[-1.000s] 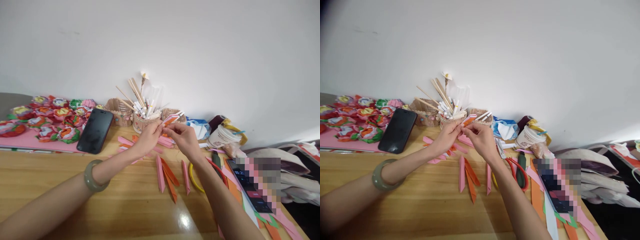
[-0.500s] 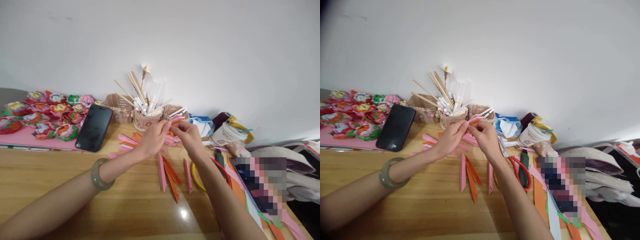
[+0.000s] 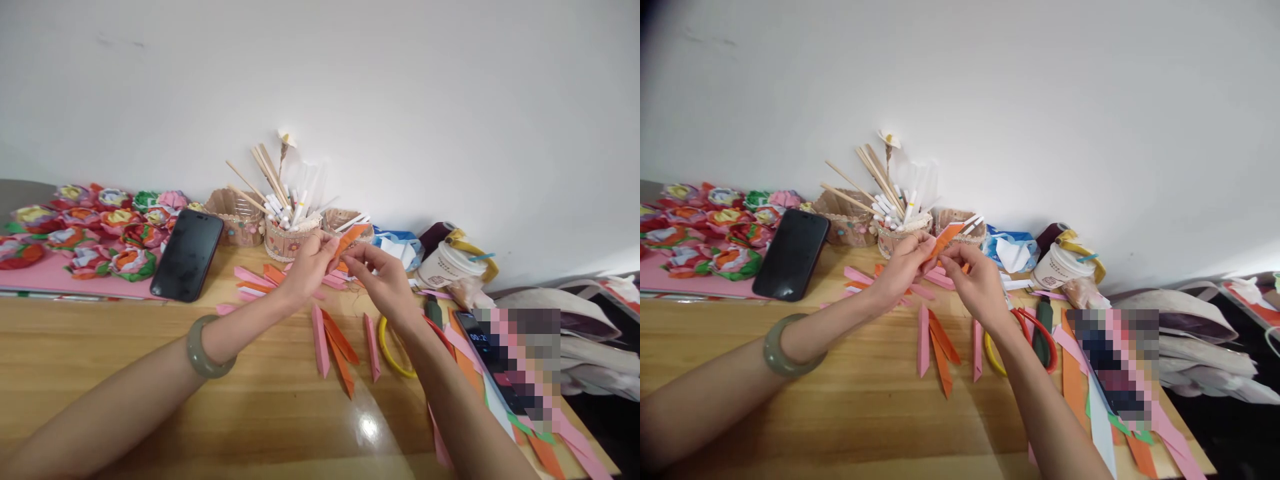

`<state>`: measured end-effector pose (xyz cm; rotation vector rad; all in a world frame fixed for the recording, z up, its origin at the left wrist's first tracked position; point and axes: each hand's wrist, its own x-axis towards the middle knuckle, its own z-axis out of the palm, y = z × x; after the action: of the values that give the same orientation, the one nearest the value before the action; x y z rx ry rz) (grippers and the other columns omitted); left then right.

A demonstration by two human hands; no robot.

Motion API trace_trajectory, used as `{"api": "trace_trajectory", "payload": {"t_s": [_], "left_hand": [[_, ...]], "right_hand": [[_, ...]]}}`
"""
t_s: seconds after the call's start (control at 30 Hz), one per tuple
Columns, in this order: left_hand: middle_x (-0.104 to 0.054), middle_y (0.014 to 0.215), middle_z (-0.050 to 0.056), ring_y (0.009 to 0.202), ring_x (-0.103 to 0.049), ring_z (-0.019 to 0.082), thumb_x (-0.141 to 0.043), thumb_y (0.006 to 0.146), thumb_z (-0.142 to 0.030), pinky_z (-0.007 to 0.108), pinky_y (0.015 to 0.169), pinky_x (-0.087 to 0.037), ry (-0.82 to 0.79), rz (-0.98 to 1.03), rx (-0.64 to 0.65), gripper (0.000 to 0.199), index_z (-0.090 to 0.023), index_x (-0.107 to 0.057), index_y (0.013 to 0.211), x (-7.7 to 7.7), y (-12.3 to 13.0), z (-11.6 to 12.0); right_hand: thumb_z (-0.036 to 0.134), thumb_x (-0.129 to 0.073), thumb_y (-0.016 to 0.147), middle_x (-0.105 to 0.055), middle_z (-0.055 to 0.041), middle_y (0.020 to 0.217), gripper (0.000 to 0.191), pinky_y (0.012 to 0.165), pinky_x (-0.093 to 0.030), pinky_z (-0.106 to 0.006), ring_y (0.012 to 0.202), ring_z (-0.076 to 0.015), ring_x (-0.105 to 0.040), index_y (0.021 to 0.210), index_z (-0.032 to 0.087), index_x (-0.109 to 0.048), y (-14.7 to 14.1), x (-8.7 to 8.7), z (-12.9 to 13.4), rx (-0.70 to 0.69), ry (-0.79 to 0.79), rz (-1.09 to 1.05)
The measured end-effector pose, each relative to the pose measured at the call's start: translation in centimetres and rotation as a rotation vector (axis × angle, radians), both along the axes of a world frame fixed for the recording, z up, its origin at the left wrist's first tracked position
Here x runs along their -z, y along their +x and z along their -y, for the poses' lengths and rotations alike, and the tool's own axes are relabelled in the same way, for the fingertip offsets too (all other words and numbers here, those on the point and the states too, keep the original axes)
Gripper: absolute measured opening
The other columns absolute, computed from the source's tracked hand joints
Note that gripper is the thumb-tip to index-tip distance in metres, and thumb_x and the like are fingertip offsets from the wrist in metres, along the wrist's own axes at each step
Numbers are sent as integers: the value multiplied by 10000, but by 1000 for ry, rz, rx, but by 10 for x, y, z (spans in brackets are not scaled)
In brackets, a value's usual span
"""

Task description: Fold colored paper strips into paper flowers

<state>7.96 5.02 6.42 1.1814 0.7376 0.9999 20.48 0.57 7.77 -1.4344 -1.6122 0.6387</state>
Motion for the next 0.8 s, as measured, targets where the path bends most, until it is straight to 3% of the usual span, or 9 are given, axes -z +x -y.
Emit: {"api": "trace_trajectory", "payload": {"t_s": [0.13, 0.23, 0.33, 0.53, 0.67, 0.8], "left_hand": [[-392, 452, -75, 381, -251, 45, -425, 882, -239, 163, 400, -172, -14, 46, 144, 190, -177, -411, 704, -5, -6, 0], [-399, 453, -69, 397, -305, 43, -464, 866, -245, 149, 419, -249, -23, 73, 229, 227, -170, -420, 656, -10, -11, 0], [-440, 470, -55, 427, -383, 59, -535, 825, -234, 166, 454, -336, -110, 86, 289, 216, -168, -453, 637, -14, -15, 2], [-503, 500, -26, 441, -443, 69, -572, 802, -222, 181, 459, -361, -203, 105, 337, 190, -155, -490, 645, -14, -12, 0], [-444, 462, -41, 397, -396, 60, -505, 846, -235, 190, 465, -385, -249, 122, 371, 239, -157, -467, 623, -11, -4, -1], [-336, 412, -71, 357, -325, 56, -462, 867, -238, 202, 457, -393, -285, 127, 436, 280, -169, -437, 596, -10, -1, 0]], "right_hand": [[304, -511, 850, -570, -1, 720, 164, 643, -394, -256, 647, -123, -515, 793, 171, -588, 10, 0, 6, -113, -14, -44], [339, -498, 867, -524, 21, 668, 187, 559, -378, -236, 556, -100, -479, 826, 171, -572, 18, 1, 9, -194, -77, -98], [367, -506, 862, -479, 31, 638, 210, 513, -336, -226, 530, -92, -421, 811, 173, -567, 22, -1, 12, -178, -100, -78], [371, -544, 837, -528, 12, 680, 210, 565, -344, -234, 612, -110, -453, 762, 176, -564, 22, -11, 20, -194, -97, -111], [389, -539, 840, -578, -14, 745, 225, 572, -356, -238, 656, -124, -489, 809, 170, -577, 21, -12, 23, -200, -122, -124], [419, -558, 823, -527, 11, 667, 261, 549, -348, -233, 593, -106, -443, 750, 168, -557, 26, -5, 18, -200, -103, -108]]}}
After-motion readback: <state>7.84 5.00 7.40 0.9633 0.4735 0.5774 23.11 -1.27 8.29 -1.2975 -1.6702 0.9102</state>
